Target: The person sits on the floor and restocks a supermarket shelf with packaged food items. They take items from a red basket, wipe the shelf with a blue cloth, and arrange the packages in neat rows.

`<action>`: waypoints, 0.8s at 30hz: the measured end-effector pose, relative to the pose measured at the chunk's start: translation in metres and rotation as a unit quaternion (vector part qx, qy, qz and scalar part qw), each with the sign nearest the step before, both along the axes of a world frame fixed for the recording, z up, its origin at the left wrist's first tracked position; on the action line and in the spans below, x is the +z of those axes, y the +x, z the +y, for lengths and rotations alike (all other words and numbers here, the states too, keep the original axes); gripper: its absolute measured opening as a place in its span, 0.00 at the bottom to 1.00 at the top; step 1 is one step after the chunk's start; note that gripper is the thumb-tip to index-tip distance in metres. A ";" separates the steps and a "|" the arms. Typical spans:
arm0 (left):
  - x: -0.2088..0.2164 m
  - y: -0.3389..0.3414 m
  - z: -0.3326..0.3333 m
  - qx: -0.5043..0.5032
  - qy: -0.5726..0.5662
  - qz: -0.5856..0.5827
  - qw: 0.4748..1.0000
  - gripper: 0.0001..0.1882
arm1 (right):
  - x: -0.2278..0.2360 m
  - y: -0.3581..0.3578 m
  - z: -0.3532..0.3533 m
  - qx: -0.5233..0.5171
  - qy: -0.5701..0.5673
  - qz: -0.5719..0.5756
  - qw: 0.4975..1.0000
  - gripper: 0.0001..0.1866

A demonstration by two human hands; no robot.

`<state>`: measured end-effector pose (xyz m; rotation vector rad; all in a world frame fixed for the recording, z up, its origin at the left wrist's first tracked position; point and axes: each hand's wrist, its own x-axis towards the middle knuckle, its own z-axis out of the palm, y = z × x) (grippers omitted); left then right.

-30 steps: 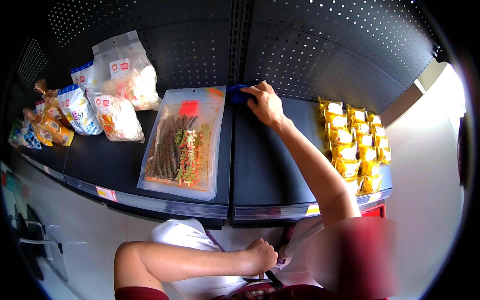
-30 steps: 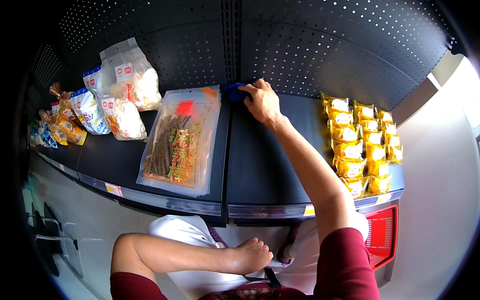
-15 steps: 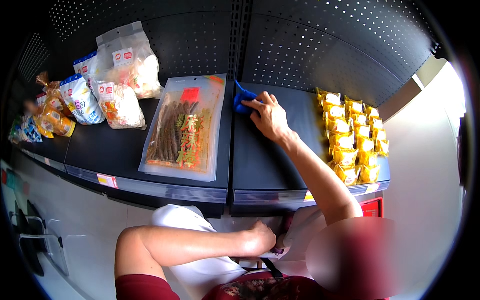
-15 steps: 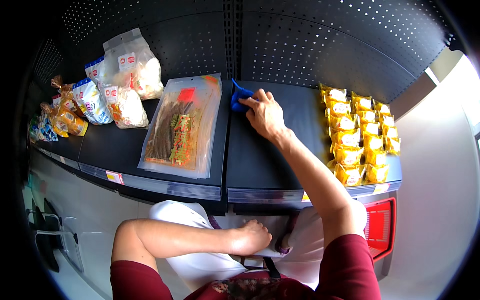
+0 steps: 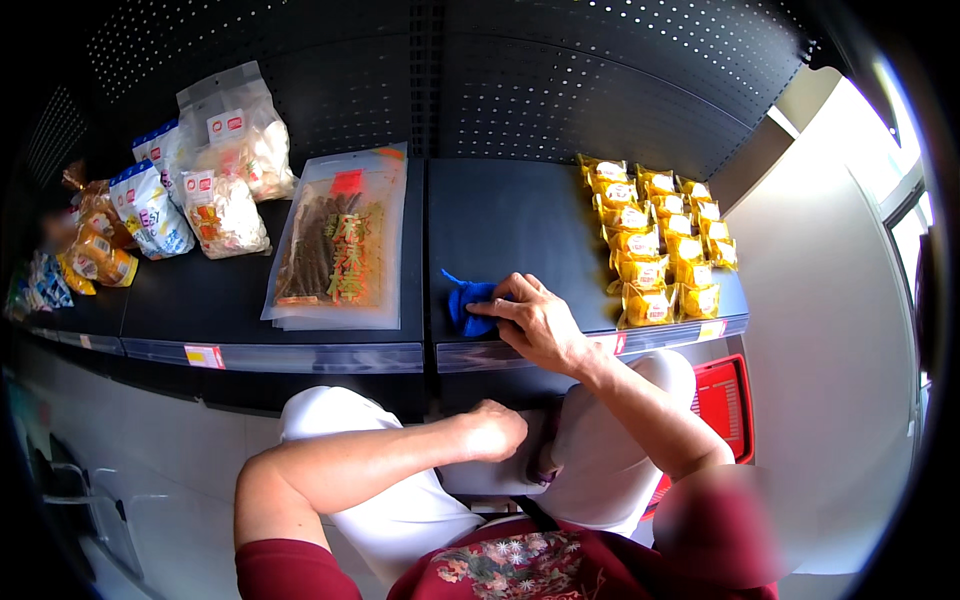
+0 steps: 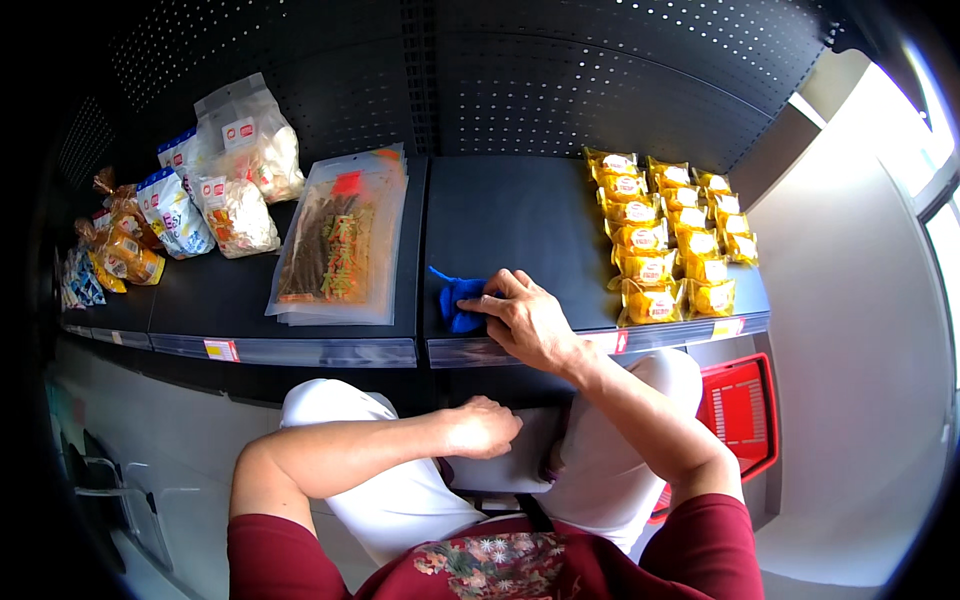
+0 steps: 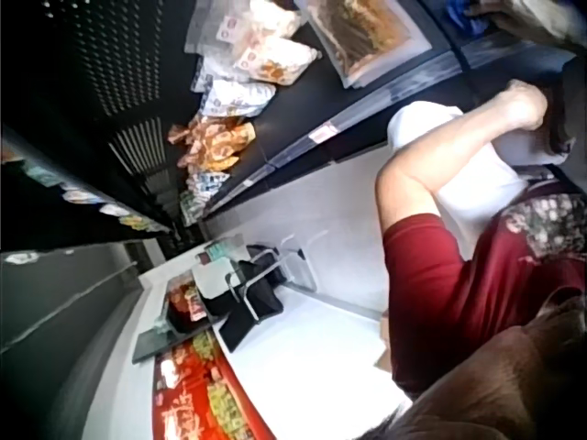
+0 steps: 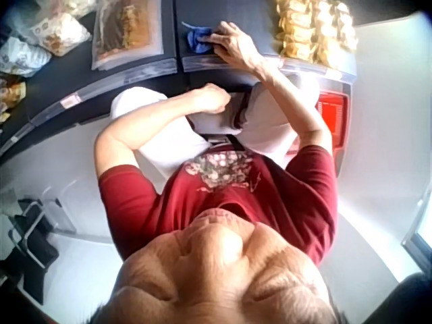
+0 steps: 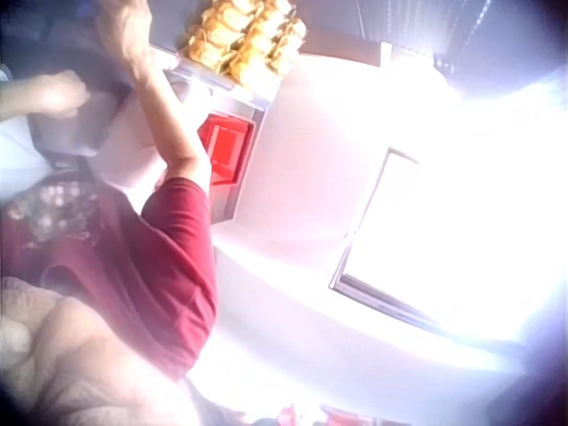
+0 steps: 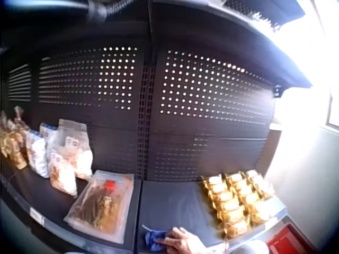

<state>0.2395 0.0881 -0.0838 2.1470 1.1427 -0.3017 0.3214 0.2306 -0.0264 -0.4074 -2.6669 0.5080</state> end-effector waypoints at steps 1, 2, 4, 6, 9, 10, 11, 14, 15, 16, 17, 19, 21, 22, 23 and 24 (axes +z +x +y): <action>0.004 0.000 0.002 0.004 -0.002 -0.001 1.000 0.13 | 0.000 0.007 -0.001 0.004 -0.005 0.002 1.000 0.23; 0.008 0.000 0.004 0.008 -0.004 -0.002 1.000 0.13 | 0.001 0.013 0.002 0.010 -0.035 0.006 0.999 0.23; 0.013 -0.002 0.007 0.025 0.002 -0.030 0.999 0.15 | 0.012 0.024 0.008 -0.030 -0.140 -0.012 0.990 0.23; 0.019 -0.004 0.008 0.078 0.024 -0.085 0.993 0.16 | 0.011 0.039 0.014 -0.079 -0.255 0.044 0.963 0.19; 0.016 -0.011 0.008 0.183 0.124 -0.206 0.953 0.18 | 0.027 0.054 0.002 -0.113 -0.485 0.167 0.851 0.14; 0.026 -0.014 0.008 0.230 0.064 -0.238 0.941 0.20 | 0.037 0.064 -0.005 -0.117 -0.552 0.176 0.807 0.14; 0.039 -0.014 0.015 0.268 0.001 -0.271 0.925 0.23 | 0.035 0.075 -0.008 -0.110 -0.604 0.220 0.758 0.16; 0.054 -0.017 0.024 0.286 -0.085 -0.334 0.894 0.43 | 0.032 0.098 -0.028 -0.160 -0.664 0.283 0.673 0.21; 0.064 -0.019 0.024 0.281 -0.151 -0.365 0.875 0.46 | 0.031 0.103 -0.036 -0.194 -0.678 0.302 0.641 0.23; 0.057 -0.015 0.021 0.295 -0.124 -0.448 0.835 0.45 | 0.031 0.105 -0.044 -0.224 -0.693 0.320 0.607 0.24; 0.052 -0.011 0.017 0.307 -0.096 -0.527 0.787 0.44 | 0.034 0.106 -0.052 -0.244 -0.696 0.311 0.600 0.26; 0.052 -0.009 0.014 0.330 -0.150 -0.534 0.764 0.37 | 0.040 0.112 -0.064 -0.286 -0.699 0.293 0.586 0.28; 0.057 -0.014 0.021 0.325 -0.217 -0.499 0.774 0.33 | 0.020 0.126 -0.061 -0.258 -0.689 0.275 0.619 0.28; 0.055 -0.010 0.020 0.332 -0.196 -0.536 0.751 0.28 | 0.018 0.129 -0.062 -0.226 -0.682 0.270 0.641 0.28; 0.054 -0.008 0.020 0.341 -0.185 -0.546 0.743 0.28 | 0.014 0.133 -0.063 -0.194 -0.674 0.264 0.662 0.28; 0.054 -0.008 0.019 0.350 -0.174 -0.556 0.733 0.27 | 0.004 0.137 -0.063 -0.172 -0.679 0.283 0.655 0.28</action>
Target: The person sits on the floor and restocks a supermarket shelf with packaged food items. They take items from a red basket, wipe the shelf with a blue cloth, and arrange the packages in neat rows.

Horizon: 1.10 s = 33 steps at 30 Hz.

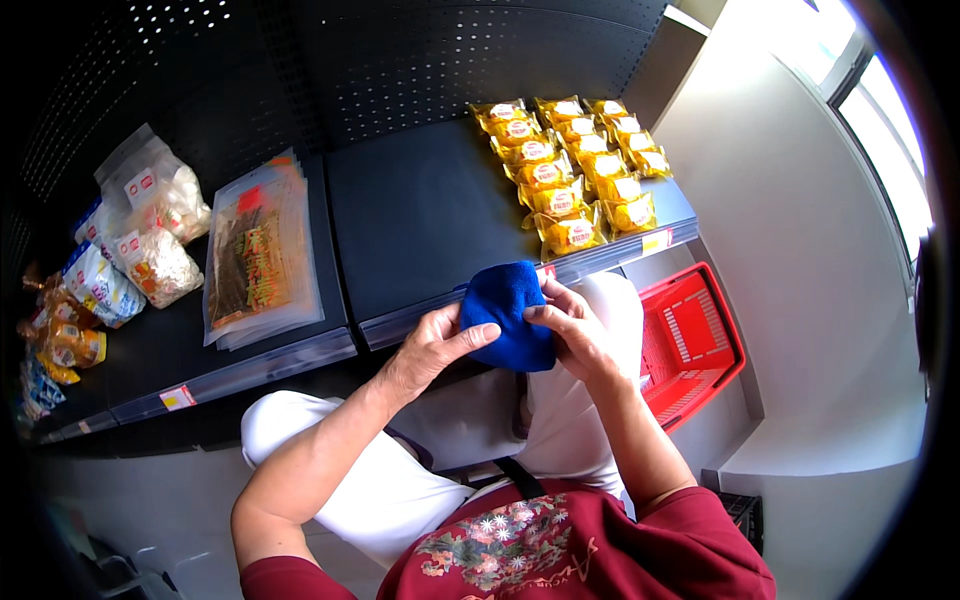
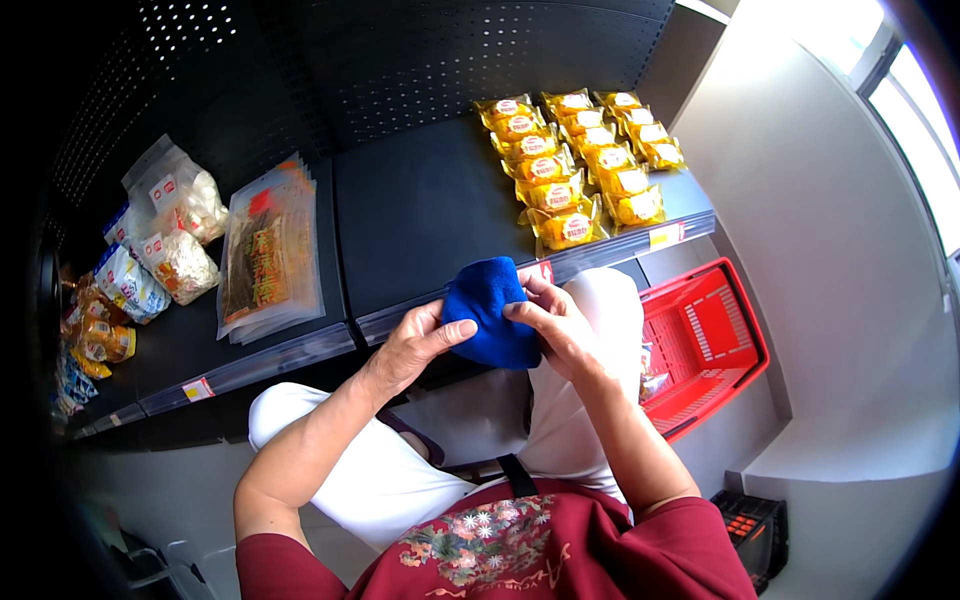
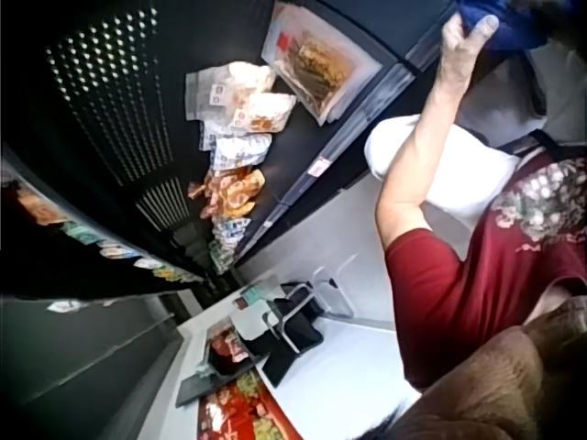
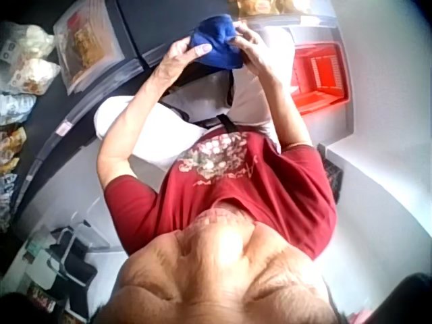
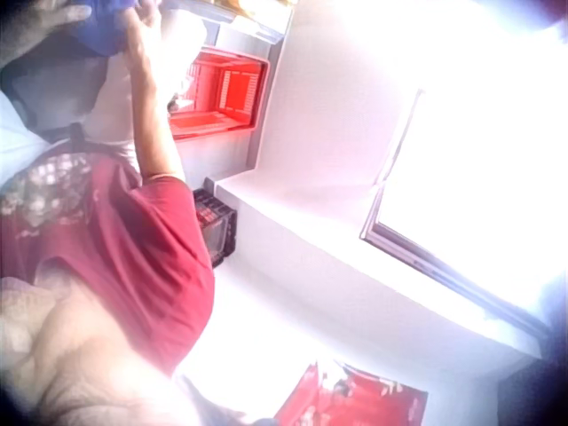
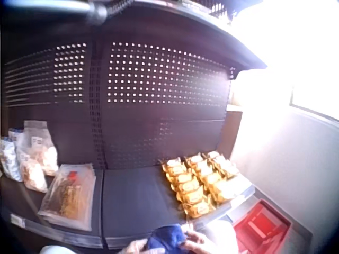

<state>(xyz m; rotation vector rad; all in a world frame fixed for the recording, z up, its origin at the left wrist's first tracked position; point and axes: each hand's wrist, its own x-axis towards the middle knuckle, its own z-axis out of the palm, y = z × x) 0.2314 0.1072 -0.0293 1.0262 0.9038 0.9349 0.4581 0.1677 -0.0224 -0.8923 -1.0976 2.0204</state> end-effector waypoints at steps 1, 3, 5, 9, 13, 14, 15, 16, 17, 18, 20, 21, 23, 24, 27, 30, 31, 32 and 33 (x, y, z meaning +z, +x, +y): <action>0.003 0.001 0.000 0.016 0.005 -0.008 1.000 0.27 | -0.001 0.002 -0.004 -0.007 -0.023 0.019 1.000 0.29; 0.012 0.001 0.001 0.035 0.010 -0.043 0.998 0.25 | -0.004 -0.001 -0.015 -0.020 -0.069 0.057 0.996 0.31; 0.018 -0.003 0.001 0.045 0.029 -0.030 0.998 0.23 | -0.017 -0.002 -0.026 0.009 -0.137 0.099 0.986 0.35; 0.026 -0.006 0.000 0.041 0.032 -0.017 0.999 0.19 | -0.041 -0.009 -0.052 0.021 -0.259 0.144 0.955 0.35; 0.033 -0.002 0.001 0.062 0.032 -0.022 0.997 0.22 | -0.034 -0.010 -0.059 0.016 -0.228 0.195 0.954 0.33; 0.033 -0.001 0.001 0.063 0.024 -0.032 0.997 0.22 | -0.028 -0.009 -0.056 -0.012 -0.210 0.197 0.958 0.33; 0.035 0.000 0.001 0.062 0.016 -0.042 0.997 0.23 | -0.019 -0.008 -0.054 -0.037 -0.174 0.186 0.966 0.34; 0.037 0.000 0.002 0.049 0.020 -0.044 0.998 0.26 | -0.012 -0.003 -0.052 -0.069 -0.145 0.165 0.973 0.33; 0.035 0.000 0.002 0.031 0.029 -0.039 0.998 0.29 | -0.005 0.004 -0.051 -0.101 -0.115 0.142 0.978 0.33; 0.037 0.004 0.002 0.013 0.042 -0.038 0.998 0.30 | 0.009 0.013 -0.052 -0.116 -0.077 0.121 0.983 0.32; 0.037 0.011 0.001 -0.014 0.061 -0.026 0.998 0.33 | 0.035 0.028 -0.053 -0.180 -0.018 0.110 0.977 0.29; 0.036 0.011 0.002 -0.040 0.049 -0.026 0.998 0.34 | 0.040 0.041 -0.053 -0.208 0.021 0.105 0.972 0.28; 0.036 0.008 0.003 -0.089 0.025 -0.022 0.996 0.36 | 0.056 0.077 -0.053 -0.256 0.073 0.075 0.961 0.27; 0.034 0.012 0.002 -0.066 0.034 -0.018 0.997 0.37 | 0.059 0.094 -0.054 -0.295 0.108 0.041 0.948 0.26; 0.025 0.010 0.005 -0.056 0.042 -0.001 0.998 0.42 | 0.056 0.146 -0.065 -0.397 0.152 -0.087 0.901 0.25; 0.025 0.014 0.006 -0.056 0.039 0.028 0.997 0.40 | 0.018 0.194 -0.080 -0.445 0.172 -0.203 0.855 0.21; 0.023 0.015 0.008 -0.061 0.038 0.036 0.997 0.39 | 0.004 0.210 -0.088 -0.449 0.166 -0.219 0.850 0.20; 0.022 0.015 0.008 -0.065 0.041 0.045 0.996 0.37 | -0.009 0.224 -0.098 -0.444 0.139 -0.270 0.843 0.20; 0.020 0.015 0.008 -0.064 0.036 0.055 0.996 0.37 | -0.021 0.233 -0.104 -0.447 0.142 -0.302 0.830 0.19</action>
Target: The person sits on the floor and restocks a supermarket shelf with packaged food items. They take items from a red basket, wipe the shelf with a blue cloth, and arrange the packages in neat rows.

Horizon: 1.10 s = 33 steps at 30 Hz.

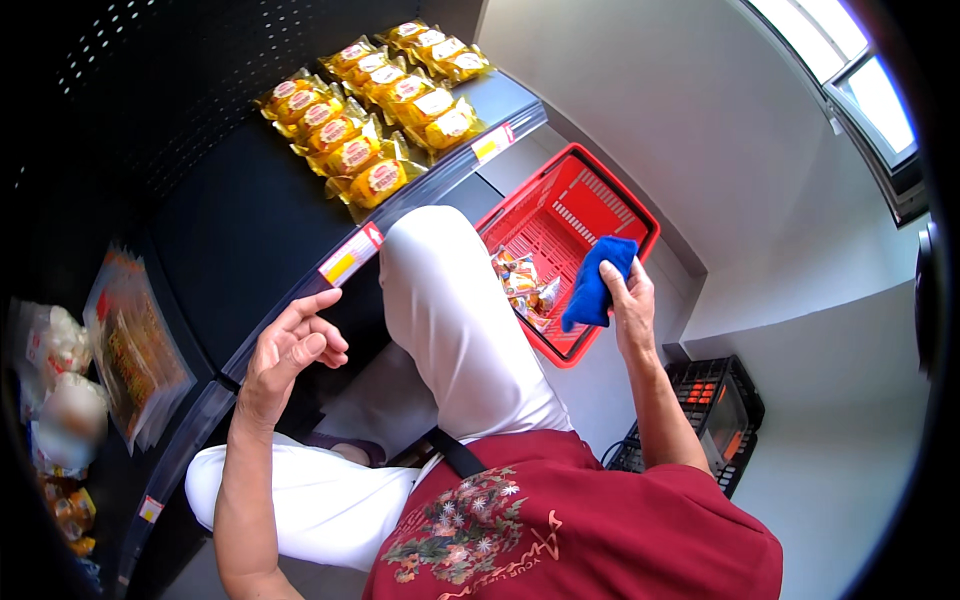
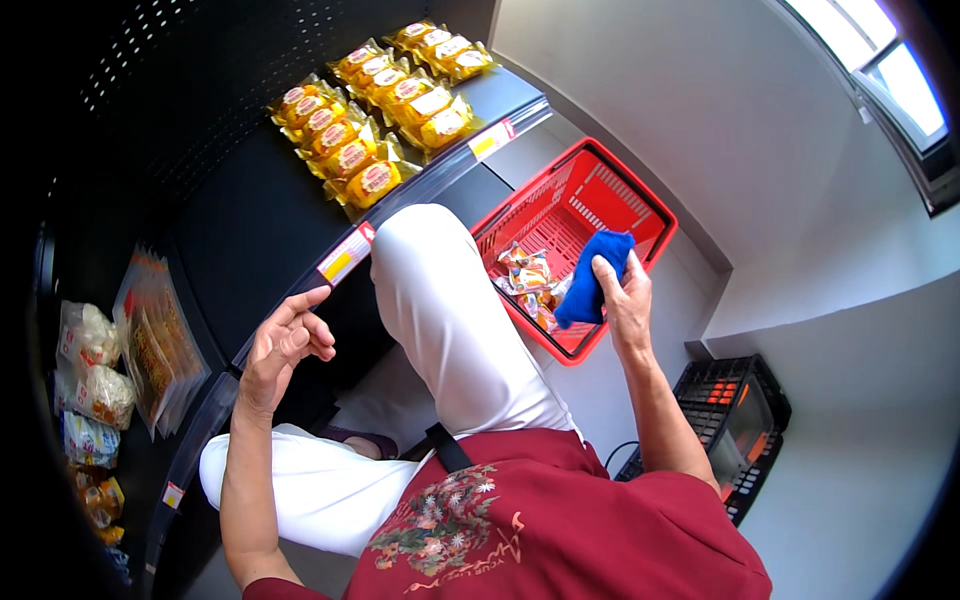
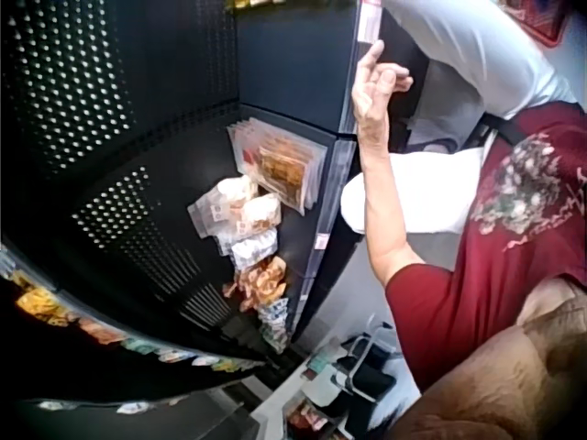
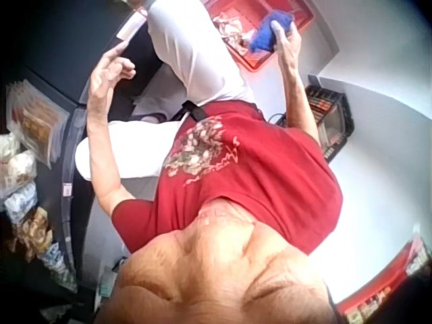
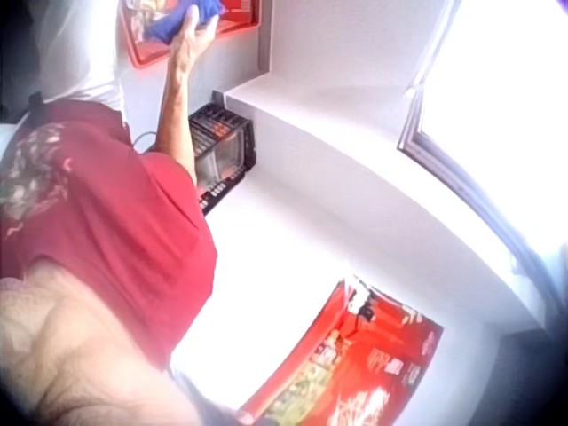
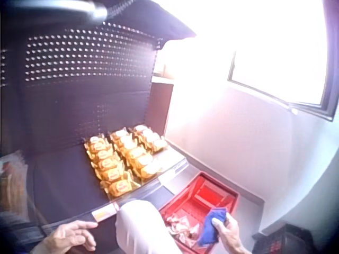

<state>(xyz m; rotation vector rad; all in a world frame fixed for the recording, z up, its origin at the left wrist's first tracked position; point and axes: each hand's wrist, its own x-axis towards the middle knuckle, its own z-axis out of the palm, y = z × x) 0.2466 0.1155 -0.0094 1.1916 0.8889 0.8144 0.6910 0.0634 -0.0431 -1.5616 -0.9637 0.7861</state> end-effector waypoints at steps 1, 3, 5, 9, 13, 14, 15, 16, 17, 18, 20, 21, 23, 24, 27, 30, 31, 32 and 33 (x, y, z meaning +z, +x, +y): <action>-0.003 0.000 0.001 0.001 -0.004 0.012 1.000 0.37 | -0.013 0.007 -0.008 -0.016 0.007 -0.005 1.000 0.19; -0.006 0.000 0.005 0.004 -0.011 0.035 0.999 0.36 | -0.053 0.020 -0.026 -0.055 0.045 -0.027 0.997 0.19; -0.010 0.001 0.007 0.012 -0.016 0.043 0.999 0.35 | -0.087 0.041 -0.055 -0.089 -0.072 -0.026 0.993 0.21; -0.017 0.002 0.013 0.014 -0.032 0.066 0.997 0.34 | -0.149 0.059 -0.102 -0.152 -0.240 0.024 0.959 0.22; -0.024 0.005 0.015 0.025 -0.038 0.093 0.995 0.32 | -0.154 0.066 -0.114 -0.179 -0.285 0.087 0.938 0.21; -0.026 0.006 0.016 0.027 -0.038 0.099 0.994 0.32 | -0.164 0.077 -0.115 -0.194 -0.271 0.049 0.942 0.19; -0.028 0.007 0.017 0.030 -0.029 0.104 0.994 0.31 | -0.173 0.087 -0.116 -0.208 -0.257 0.011 0.944 0.18; -0.029 0.007 0.017 0.032 -0.025 0.105 0.994 0.30 | -0.169 0.088 -0.110 -0.188 -0.223 -0.019 0.956 0.16; -0.030 0.006 0.016 0.037 -0.021 0.105 0.994 0.30 | -0.156 0.085 -0.097 -0.166 -0.187 -0.050 0.967 0.15; -0.030 0.005 0.017 0.039 -0.018 0.104 0.994 0.30 | -0.139 0.080 -0.084 -0.145 -0.152 -0.081 0.974 0.13; -0.034 0.008 0.020 0.042 -0.013 0.108 0.993 0.29 | -0.114 0.056 -0.052 -0.091 -0.118 -0.073 0.986 0.08; -0.033 0.010 0.023 0.037 -0.010 0.110 0.993 0.29 | -0.120 0.053 -0.039 -0.054 -0.108 -0.118 0.986 0.07; -0.033 0.013 0.027 0.032 -0.006 0.109 0.993 0.30 | -0.135 0.047 -0.014 0.025 -0.084 -0.209 0.974 0.06; -0.034 0.014 0.028 0.030 -0.005 0.107 0.994 0.30 | -0.137 0.042 -0.003 0.058 -0.136 -0.212 0.966 0.07; -0.030 0.016 0.027 0.031 -0.008 0.104 0.994 0.31 | -0.177 0.036 0.025 0.149 -0.247 -0.241 0.927 0.12; -0.029 0.020 0.028 0.025 -0.021 0.106 0.994 0.31 | -0.209 0.022 0.041 0.178 -0.293 -0.325 0.881 0.20; -0.029 0.022 0.028 0.022 -0.024 0.110 0.993 0.31 | -0.219 0.017 0.045 0.179 -0.292 -0.343 0.875 0.21; -0.029 0.022 0.029 0.019 -0.027 0.113 0.993 0.31 | -0.228 0.015 0.047 0.179 -0.291 -0.361 0.868 0.22; -0.032 0.022 0.030 0.017 -0.027 0.112 0.993 0.31 | -0.238 0.012 0.049 0.179 -0.298 -0.387 0.854 0.25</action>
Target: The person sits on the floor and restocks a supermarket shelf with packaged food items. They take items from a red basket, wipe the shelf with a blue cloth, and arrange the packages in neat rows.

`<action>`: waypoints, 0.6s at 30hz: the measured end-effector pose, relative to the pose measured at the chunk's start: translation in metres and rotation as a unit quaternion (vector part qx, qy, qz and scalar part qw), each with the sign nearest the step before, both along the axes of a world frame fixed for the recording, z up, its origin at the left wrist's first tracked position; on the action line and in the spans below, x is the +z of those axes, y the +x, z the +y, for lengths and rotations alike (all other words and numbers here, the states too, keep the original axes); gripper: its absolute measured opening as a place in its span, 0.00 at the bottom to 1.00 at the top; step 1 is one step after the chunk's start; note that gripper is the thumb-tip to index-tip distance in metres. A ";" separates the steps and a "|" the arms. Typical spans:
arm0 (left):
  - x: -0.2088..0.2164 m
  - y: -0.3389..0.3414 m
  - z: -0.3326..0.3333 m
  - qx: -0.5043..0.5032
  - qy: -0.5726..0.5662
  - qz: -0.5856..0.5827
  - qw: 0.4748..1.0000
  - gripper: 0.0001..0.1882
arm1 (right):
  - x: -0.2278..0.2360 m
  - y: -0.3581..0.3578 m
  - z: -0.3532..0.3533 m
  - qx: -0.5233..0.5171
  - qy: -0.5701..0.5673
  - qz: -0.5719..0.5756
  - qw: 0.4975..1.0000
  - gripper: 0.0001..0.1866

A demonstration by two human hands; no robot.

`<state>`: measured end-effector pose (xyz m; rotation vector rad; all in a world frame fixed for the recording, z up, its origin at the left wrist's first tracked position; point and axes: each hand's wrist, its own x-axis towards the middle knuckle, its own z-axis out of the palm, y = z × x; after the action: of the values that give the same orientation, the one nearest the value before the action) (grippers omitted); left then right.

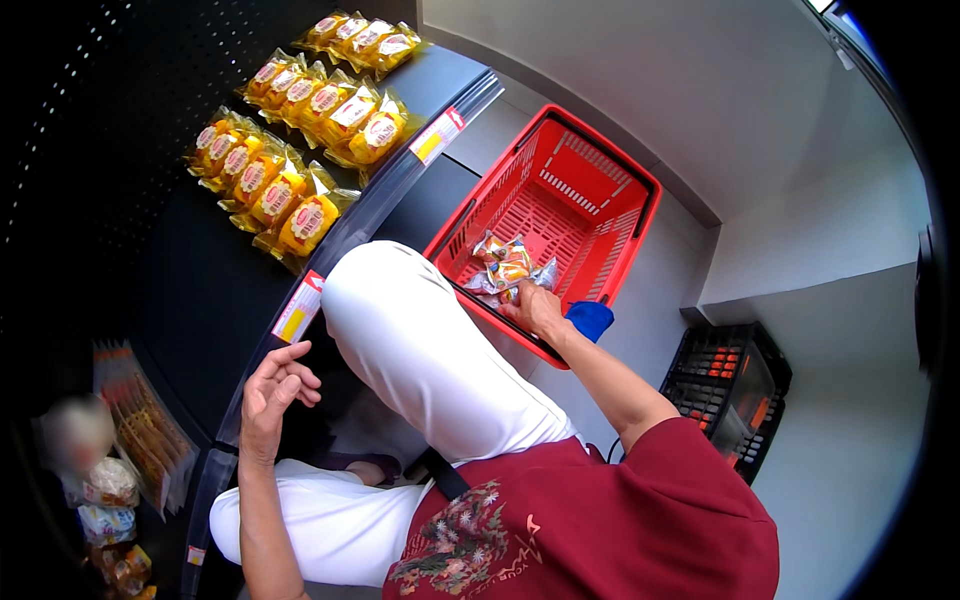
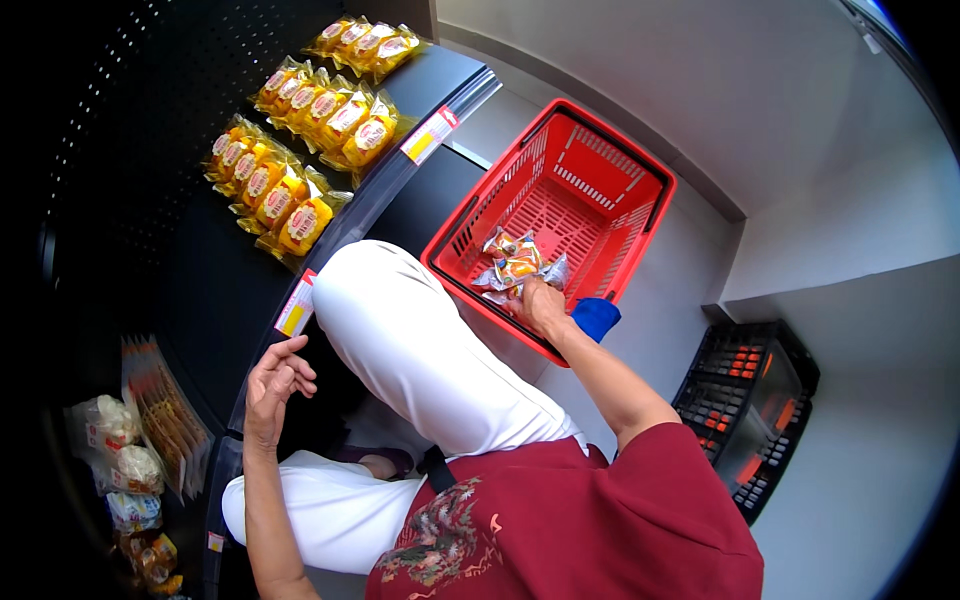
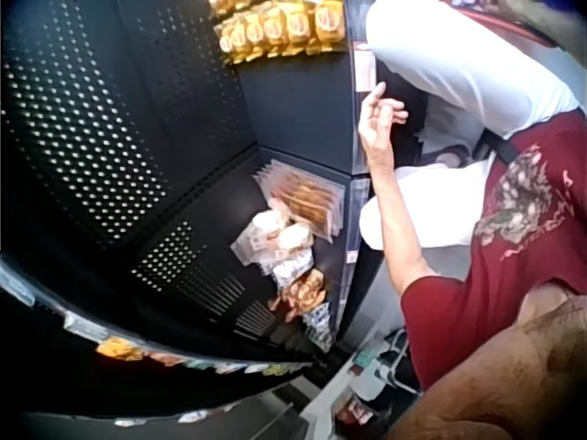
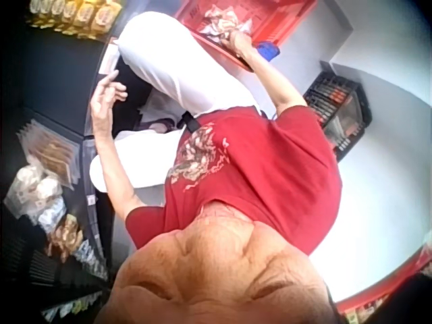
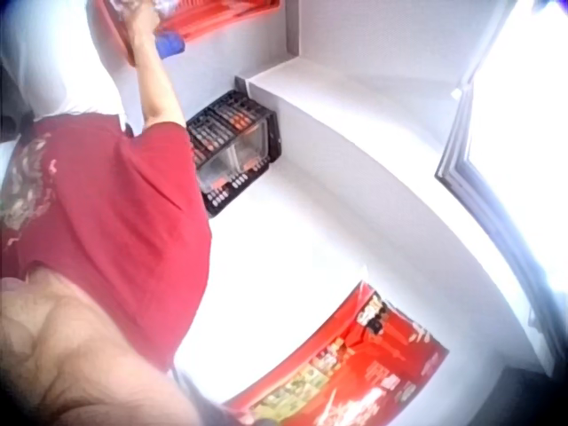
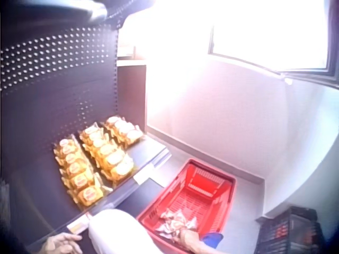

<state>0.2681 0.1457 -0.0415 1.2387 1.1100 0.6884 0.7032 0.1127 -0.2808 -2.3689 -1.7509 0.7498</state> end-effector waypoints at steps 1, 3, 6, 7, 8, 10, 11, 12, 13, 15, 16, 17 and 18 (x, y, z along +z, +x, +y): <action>0.001 -0.001 0.000 -0.001 -0.001 0.001 1.000 0.32 | -0.009 -0.002 0.002 0.003 0.002 -0.011 1.000 0.25; 0.003 0.001 0.002 -0.006 -0.002 0.001 1.000 0.32 | -0.024 -0.003 0.004 0.009 0.007 -0.032 0.999 0.25; 0.006 0.004 0.004 -0.011 0.004 0.004 1.000 0.32 | -0.025 0.001 0.006 -0.004 -0.003 -0.028 1.000 0.23; 0.006 0.005 0.005 -0.015 0.006 0.005 1.000 0.32 | -0.025 0.005 0.005 -0.004 -0.004 -0.022 1.000 0.22; 0.007 0.004 0.004 -0.015 0.007 0.003 1.000 0.31 | -0.009 0.003 0.006 -0.011 0.001 -0.013 1.000 0.19; 0.006 0.002 0.004 -0.015 0.009 -0.002 1.000 0.30 | 0.017 0.013 0.004 -0.003 0.002 0.015 1.000 0.17; 0.006 0.002 0.003 -0.016 0.010 -0.004 1.000 0.30 | 0.032 0.017 0.002 0.001 0.002 0.029 1.000 0.16; 0.006 0.002 0.002 -0.015 0.010 -0.004 1.000 0.30 | 0.055 0.016 -0.001 -0.005 0.017 0.048 0.999 0.15; 0.008 0.003 0.002 -0.017 0.011 -0.004 1.000 0.30 | 0.064 0.022 -0.005 -0.009 0.045 0.060 0.997 0.14; 0.011 0.004 0.001 -0.017 0.015 -0.003 1.000 0.29 | 0.078 0.037 -0.013 -0.015 0.101 0.087 0.991 0.13; 0.013 0.005 0.001 -0.018 0.020 -0.003 1.000 0.29 | 0.092 0.039 -0.017 -0.045 0.136 0.137 0.980 0.12; 0.014 0.004 0.000 -0.017 0.024 -0.003 1.000 0.28 | 0.108 0.039 -0.020 -0.073 0.169 0.187 0.965 0.11; 0.016 0.004 0.000 -0.016 0.031 -0.006 0.999 0.27 | 0.125 0.040 -0.021 -0.076 0.190 0.200 0.958 0.06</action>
<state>0.2723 0.1454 -0.0260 1.3021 1.0640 0.7096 0.7430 0.0916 -0.1562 -1.9100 -1.3831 0.7288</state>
